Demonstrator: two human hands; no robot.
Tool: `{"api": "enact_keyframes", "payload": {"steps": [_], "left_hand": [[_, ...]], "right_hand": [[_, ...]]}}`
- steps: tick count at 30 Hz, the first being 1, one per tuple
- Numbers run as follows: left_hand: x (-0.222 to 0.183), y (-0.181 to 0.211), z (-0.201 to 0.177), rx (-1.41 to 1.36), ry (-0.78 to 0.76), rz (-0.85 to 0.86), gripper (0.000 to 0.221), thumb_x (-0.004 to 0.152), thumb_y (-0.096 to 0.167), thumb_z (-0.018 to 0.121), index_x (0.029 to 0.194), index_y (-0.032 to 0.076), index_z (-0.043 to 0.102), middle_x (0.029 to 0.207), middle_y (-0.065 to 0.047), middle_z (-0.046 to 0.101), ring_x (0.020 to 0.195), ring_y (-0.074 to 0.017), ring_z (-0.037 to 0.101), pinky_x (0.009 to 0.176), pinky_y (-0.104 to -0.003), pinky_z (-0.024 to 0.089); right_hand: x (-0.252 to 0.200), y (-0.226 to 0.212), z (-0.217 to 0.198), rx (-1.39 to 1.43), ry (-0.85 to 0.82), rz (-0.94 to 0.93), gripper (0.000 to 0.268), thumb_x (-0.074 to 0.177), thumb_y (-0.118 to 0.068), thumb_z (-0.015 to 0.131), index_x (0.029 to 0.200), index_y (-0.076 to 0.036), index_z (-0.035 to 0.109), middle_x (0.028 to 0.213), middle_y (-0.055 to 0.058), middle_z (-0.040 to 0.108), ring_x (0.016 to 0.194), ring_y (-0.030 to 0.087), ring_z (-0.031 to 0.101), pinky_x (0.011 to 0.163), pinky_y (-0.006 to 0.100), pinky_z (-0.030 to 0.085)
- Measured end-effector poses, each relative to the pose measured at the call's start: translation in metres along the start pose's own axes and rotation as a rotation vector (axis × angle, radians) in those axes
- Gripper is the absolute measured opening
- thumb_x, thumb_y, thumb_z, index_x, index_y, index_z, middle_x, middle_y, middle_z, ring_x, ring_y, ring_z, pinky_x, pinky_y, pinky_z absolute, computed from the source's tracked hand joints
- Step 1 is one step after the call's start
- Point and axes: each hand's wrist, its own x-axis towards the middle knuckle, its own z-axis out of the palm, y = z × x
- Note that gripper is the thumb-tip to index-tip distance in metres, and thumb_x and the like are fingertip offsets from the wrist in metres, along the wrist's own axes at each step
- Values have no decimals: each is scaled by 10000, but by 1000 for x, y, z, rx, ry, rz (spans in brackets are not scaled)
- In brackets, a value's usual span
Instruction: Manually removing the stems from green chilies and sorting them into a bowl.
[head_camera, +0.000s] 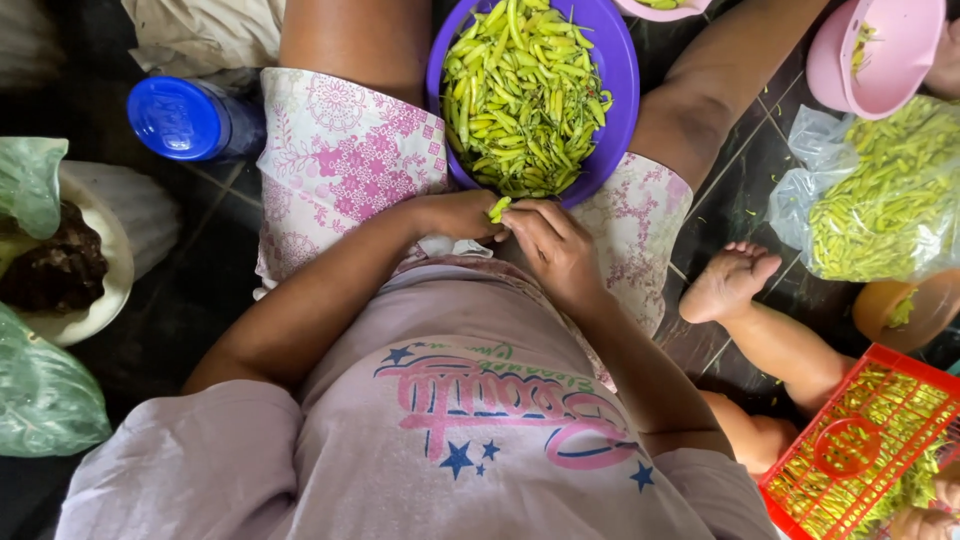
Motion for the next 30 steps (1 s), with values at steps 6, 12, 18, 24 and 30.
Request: {"api": "enact_keyframes", "payload": {"steps": [6, 12, 18, 24, 30], "left_hand": [[-1, 8, 3, -106, 42, -9, 318, 924, 186, 514, 618, 136, 587, 554, 44, 505, 465, -114, 448, 500, -269, 400], [7, 3, 7, -142, 15, 1, 330, 934, 182, 504, 619, 137, 594, 530, 54, 497, 432, -97, 415, 463, -257, 366], [8, -14, 5, -129, -22, 29, 306, 943, 178, 504, 664, 126, 619, 550, 40, 502, 450, -108, 438, 486, -264, 385], [1, 5, 1, -57, -20, 5, 288, 917, 162, 568, 642, 105, 631, 552, 18, 552, 490, -135, 497, 513, -282, 415], [17, -35, 5, -88, 30, 64, 197, 873, 112, 590, 725, 22, 684, 652, -107, 648, 591, -247, 577, 607, -350, 478]], "right_hand": [[-17, 11, -20, 264, 44, 179, 212, 988, 95, 617, 1115, -20, 741, 1039, 158, 719, 940, 313, 697, 869, 459, 595], [-30, 14, -41, 345, -107, 570, 150, 993, 31, 673, 1143, 21, 663, 1069, 220, 717, 970, 362, 735, 872, 531, 619], [-29, 55, -3, 851, -299, 713, 436, 1046, -105, 614, 1452, -6, 488, 1167, 203, 674, 956, 230, 696, 832, 402, 641], [-21, 60, 26, 828, -277, 704, 333, 957, -44, 757, 1242, 60, 621, 982, 193, 699, 874, 204, 701, 794, 393, 649], [5, 36, 23, 777, -209, 691, 256, 946, -44, 769, 1164, 39, 664, 838, 240, 723, 742, 246, 763, 714, 356, 664]]}}
